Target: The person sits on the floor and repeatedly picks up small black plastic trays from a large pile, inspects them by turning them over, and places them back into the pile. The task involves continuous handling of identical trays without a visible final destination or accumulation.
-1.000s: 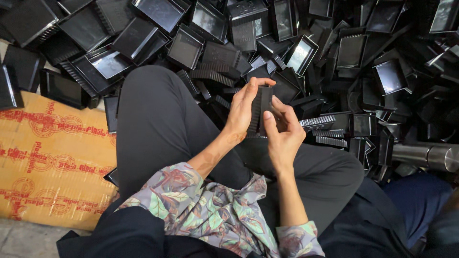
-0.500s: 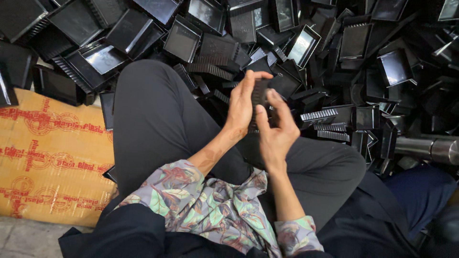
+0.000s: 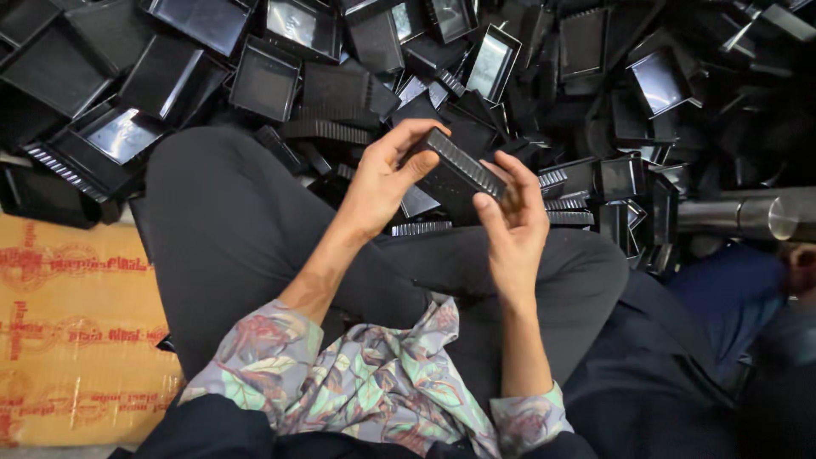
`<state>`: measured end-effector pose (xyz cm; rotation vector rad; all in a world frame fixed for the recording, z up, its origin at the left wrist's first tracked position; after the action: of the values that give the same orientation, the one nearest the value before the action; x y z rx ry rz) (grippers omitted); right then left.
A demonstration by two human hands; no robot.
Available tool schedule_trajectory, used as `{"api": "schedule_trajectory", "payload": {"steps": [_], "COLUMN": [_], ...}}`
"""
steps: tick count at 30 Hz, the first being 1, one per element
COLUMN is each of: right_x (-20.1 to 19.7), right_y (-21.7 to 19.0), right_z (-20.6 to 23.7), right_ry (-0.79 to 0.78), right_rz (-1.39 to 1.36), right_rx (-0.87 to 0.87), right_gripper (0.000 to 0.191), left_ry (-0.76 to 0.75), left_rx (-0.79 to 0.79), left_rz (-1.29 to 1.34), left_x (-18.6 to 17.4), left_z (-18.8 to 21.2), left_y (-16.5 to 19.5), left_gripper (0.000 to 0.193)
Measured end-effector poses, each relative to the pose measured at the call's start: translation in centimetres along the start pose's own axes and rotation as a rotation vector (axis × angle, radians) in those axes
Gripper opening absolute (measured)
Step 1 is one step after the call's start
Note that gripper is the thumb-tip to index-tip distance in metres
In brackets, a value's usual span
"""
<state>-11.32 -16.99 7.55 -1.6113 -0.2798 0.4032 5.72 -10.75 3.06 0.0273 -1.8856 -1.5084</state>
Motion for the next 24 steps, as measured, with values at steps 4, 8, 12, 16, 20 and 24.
{"api": "schedule_trajectory", "payload": {"steps": [4, 8, 12, 16, 20, 24], "right_x": [-0.4, -0.3, 0.4, -1.3, 0.0, 2.6], "right_y": [3.3, 5.4, 4.0, 2.1, 3.2, 5.0], "right_z": [0.2, 0.5, -1.2, -7.4, -14.0, -16.9], "right_ry": [0.042, 0.005, -0.372, -0.32, -0.204, -0.228], "right_rz": [-0.082, 0.056, 0.0, 0.201, 0.656, 0.736], "right_rx": [0.059, 0.158, 0.202, -0.042, -0.322, -0.339], "right_gripper": [0.036, 0.032, 0.036, 0.034, 0.017, 0.016], "left_ry": [0.096, 0.201, 0.169, -0.274, -0.539, -0.594], "left_rx": [0.018, -0.006, -0.092, -0.063, -0.236, -0.191], "left_rz": [-0.069, -0.076, -0.264, -0.652, -0.973, -0.965], "left_x": [-0.1, -1.3, -2.2, 2.0, 5.4, 6.0], "left_z": [0.6, 0.9, 2.0, 5.9, 10.0, 10.0], "left_y": [-1.4, -3.0, -3.9, -5.6, -9.7, -9.7], "left_gripper": [0.034, 0.026, 0.024, 0.031, 0.04, 0.042]}}
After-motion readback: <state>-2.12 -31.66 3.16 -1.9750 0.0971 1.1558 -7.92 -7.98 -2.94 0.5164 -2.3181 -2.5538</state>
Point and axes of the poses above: each hand's wrist, its own z-axis away from the middle knuckle, its own x-axis out of the palm, y = z × x, the point moved 8 cm from there along -z, towards the middle knuckle, and after that the axes turned 7 degrees about y, right-handed, at the moved point
